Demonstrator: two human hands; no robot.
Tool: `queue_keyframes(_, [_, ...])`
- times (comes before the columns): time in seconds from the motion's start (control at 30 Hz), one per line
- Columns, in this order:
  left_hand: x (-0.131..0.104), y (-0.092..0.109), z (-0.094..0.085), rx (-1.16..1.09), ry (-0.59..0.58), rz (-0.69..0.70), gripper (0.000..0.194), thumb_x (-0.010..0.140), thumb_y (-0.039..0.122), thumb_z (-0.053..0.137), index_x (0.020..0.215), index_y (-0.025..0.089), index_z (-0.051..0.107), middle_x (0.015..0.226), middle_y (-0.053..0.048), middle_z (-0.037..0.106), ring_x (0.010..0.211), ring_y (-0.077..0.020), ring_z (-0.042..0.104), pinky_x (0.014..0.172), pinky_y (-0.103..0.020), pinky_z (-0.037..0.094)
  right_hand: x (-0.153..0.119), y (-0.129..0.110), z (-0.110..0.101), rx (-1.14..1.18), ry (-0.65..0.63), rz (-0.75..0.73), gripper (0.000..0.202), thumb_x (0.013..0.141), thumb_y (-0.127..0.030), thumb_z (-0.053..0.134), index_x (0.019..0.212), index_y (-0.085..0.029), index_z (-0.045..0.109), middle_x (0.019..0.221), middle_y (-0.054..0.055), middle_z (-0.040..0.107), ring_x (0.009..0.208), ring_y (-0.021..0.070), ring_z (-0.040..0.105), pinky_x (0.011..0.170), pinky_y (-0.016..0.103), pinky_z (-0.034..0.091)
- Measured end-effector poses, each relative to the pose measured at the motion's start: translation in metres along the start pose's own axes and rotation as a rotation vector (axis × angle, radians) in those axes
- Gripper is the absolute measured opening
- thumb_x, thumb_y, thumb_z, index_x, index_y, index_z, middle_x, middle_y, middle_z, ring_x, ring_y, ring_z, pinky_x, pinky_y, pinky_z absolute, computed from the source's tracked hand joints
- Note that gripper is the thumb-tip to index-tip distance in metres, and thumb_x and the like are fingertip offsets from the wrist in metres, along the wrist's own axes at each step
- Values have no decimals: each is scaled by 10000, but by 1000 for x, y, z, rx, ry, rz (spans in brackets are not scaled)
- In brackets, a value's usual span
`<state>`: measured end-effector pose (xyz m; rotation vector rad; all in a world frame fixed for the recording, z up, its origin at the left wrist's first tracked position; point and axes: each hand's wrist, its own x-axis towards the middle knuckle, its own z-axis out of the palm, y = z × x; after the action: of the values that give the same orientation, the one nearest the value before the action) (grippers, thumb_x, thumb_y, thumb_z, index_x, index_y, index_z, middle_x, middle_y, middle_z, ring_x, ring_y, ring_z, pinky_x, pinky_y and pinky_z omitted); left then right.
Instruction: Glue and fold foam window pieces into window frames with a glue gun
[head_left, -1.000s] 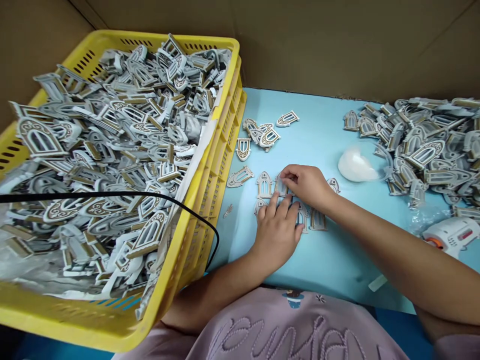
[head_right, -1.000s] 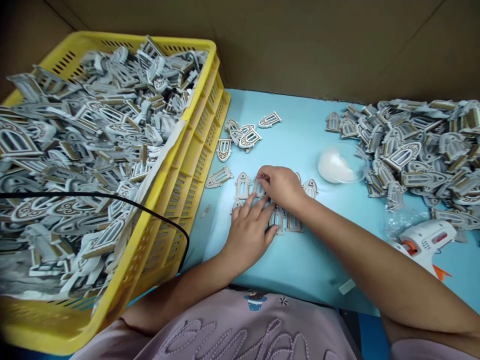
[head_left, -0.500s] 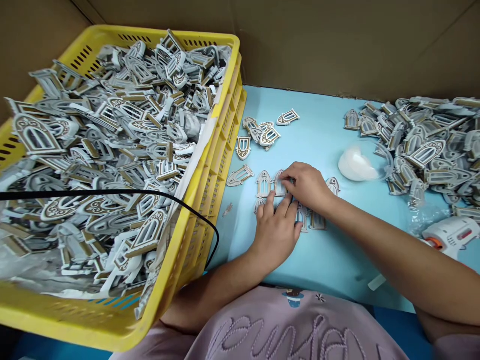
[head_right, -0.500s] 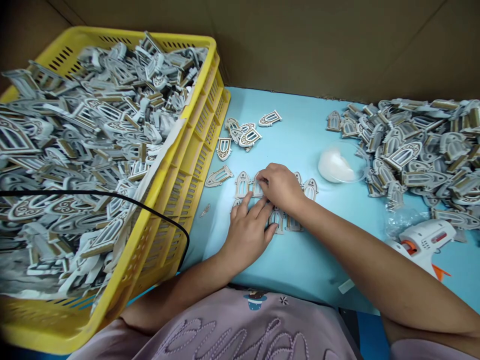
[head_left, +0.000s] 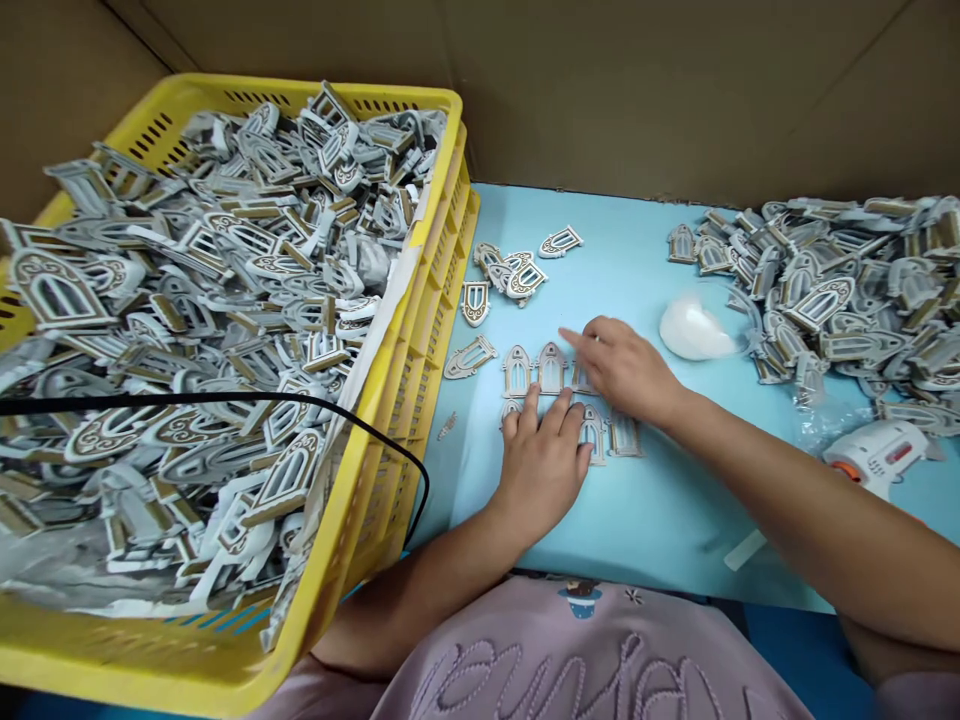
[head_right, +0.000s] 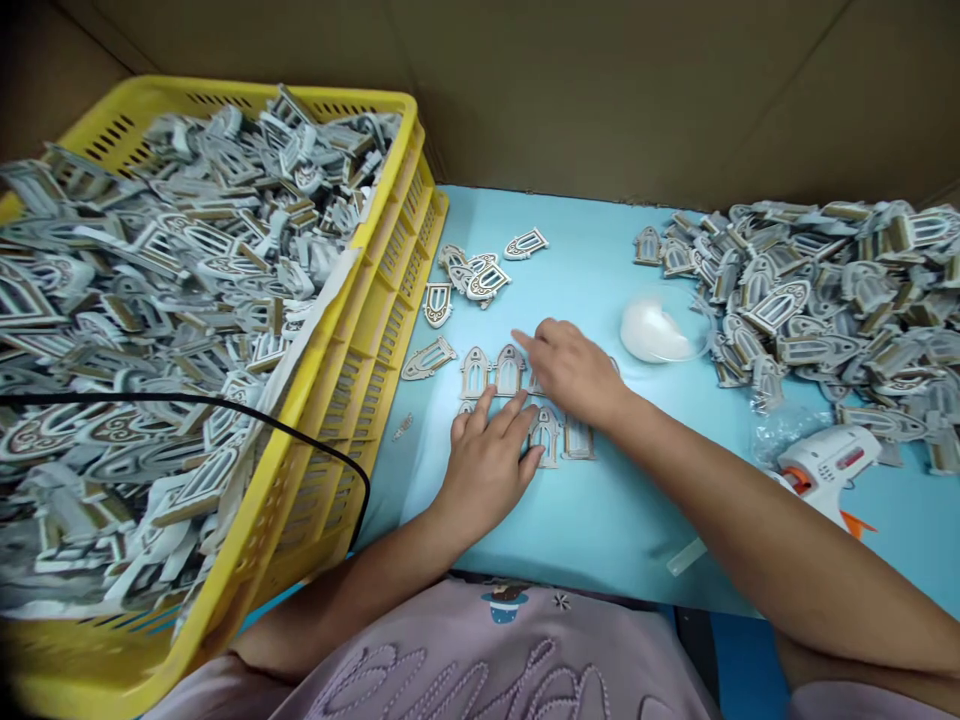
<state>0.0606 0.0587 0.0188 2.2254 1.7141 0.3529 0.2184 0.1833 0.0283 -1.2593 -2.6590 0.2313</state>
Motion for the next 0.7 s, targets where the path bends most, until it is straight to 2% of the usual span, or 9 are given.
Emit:
queue_keyframes(0.07, [0, 0, 0, 4, 6, 0, 421, 939, 343, 568, 1343, 227, 557, 1512, -93, 498, 1452, -418, 292, 1011, -595, 380, -3, 12, -12, -1, 63, 68, 442, 995, -207, 402, 1400, -133, 563, 1093, 148, 600, 1014, 263, 528, 900, 393, 449])
queue_keyframes(0.17, [0, 2, -1, 5, 17, 3, 436, 927, 336, 585, 1349, 229, 554, 1507, -99, 503, 1448, -414, 295, 1010, -600, 375, -15, 26, -21, 10, 71, 109, 347, 958, -227, 493, 1221, -154, 706, 1041, 137, 628, 977, 271, 558, 885, 411, 462])
queue_keyframes(0.3, [1, 4, -2, 13, 25, 41, 422, 944, 348, 560, 1352, 239, 553, 1536, -87, 469, 1451, -389, 293, 998, -592, 373, -37, 28, -14, 24, 20, 92, 271, 915, -251, 590, 1118, -200, 762, 1000, 103, 664, 935, 255, 575, 856, 382, 469])
queue_keyframes(0.4, [2, 5, -1, 25, 16, 109, 421, 967, 397, 527, 1356, 239, 547, 1534, -82, 474, 1462, -369, 281, 972, -575, 378, -47, 26, -5, 9, 35, 133, 262, 925, -258, 582, 1088, -167, 766, 994, 112, 671, 931, 263, 572, 853, 387, 463])
queue_keyframes(0.57, [2, 5, 1, 28, 18, 144, 459, 972, 451, 520, 1376, 232, 531, 1519, -81, 495, 1450, -380, 293, 968, -573, 358, -49, 26, 3, -10, 40, 196, 236, 914, -298, 626, 1049, -154, 756, 998, 117, 675, 939, 255, 582, 849, 385, 472])
queue_keyframes(0.7, [4, 5, 2, 11, 8, 147, 473, 969, 457, 528, 1382, 226, 527, 1531, -61, 482, 1431, -400, 303, 964, -578, 346, -48, 24, 3, -29, 21, 225, 217, 947, -333, 596, 1062, -182, 703, 1019, 83, 662, 959, 202, 596, 881, 377, 490])
